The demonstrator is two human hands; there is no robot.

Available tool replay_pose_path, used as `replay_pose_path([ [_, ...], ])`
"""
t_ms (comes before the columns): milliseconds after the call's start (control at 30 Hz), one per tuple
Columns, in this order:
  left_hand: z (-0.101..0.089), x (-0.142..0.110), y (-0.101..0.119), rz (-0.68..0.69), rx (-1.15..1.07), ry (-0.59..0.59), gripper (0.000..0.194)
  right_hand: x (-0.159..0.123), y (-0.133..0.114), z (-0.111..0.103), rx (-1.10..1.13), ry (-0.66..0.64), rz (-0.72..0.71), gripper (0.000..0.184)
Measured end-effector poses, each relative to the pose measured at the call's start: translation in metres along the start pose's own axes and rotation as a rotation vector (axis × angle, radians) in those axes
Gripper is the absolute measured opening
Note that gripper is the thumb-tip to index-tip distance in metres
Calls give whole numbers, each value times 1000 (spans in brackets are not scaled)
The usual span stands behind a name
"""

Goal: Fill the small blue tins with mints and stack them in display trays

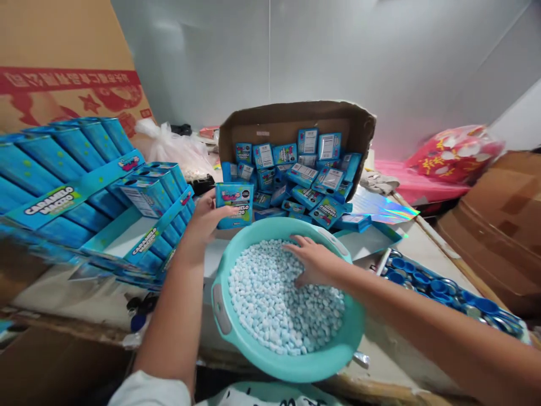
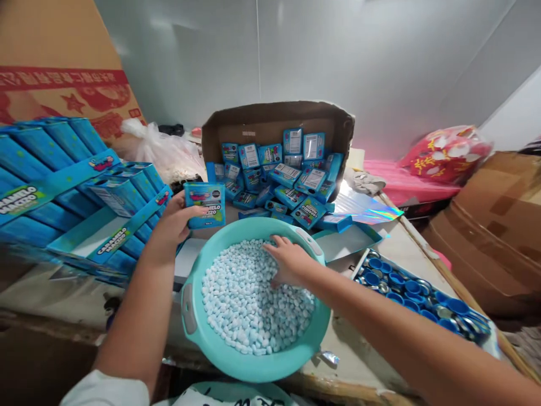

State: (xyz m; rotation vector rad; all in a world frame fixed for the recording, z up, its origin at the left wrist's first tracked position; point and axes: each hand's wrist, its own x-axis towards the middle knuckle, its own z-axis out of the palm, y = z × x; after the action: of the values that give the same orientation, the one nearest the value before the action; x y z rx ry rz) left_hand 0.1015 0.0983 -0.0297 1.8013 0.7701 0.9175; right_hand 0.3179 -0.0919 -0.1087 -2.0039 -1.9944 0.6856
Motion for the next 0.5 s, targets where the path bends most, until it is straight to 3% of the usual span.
replay_pose_path([
  [100, 12, -26, -16, -51, -486, 99, 62, 21, 9, 1, 122, 30, -10, 79],
  [233, 35, -33, -38, -88, -629, -26, 74, 44, 8, 20, 284, 25, 28, 54],
  [400, 38, -35, -45, 23, -479, -297, 62, 66, -11, 47, 570, 6, 99, 53],
  [500, 34, -37, -42, 143, -232, -383, 53, 73, -31, 57, 734, -15, 114, 55],
])
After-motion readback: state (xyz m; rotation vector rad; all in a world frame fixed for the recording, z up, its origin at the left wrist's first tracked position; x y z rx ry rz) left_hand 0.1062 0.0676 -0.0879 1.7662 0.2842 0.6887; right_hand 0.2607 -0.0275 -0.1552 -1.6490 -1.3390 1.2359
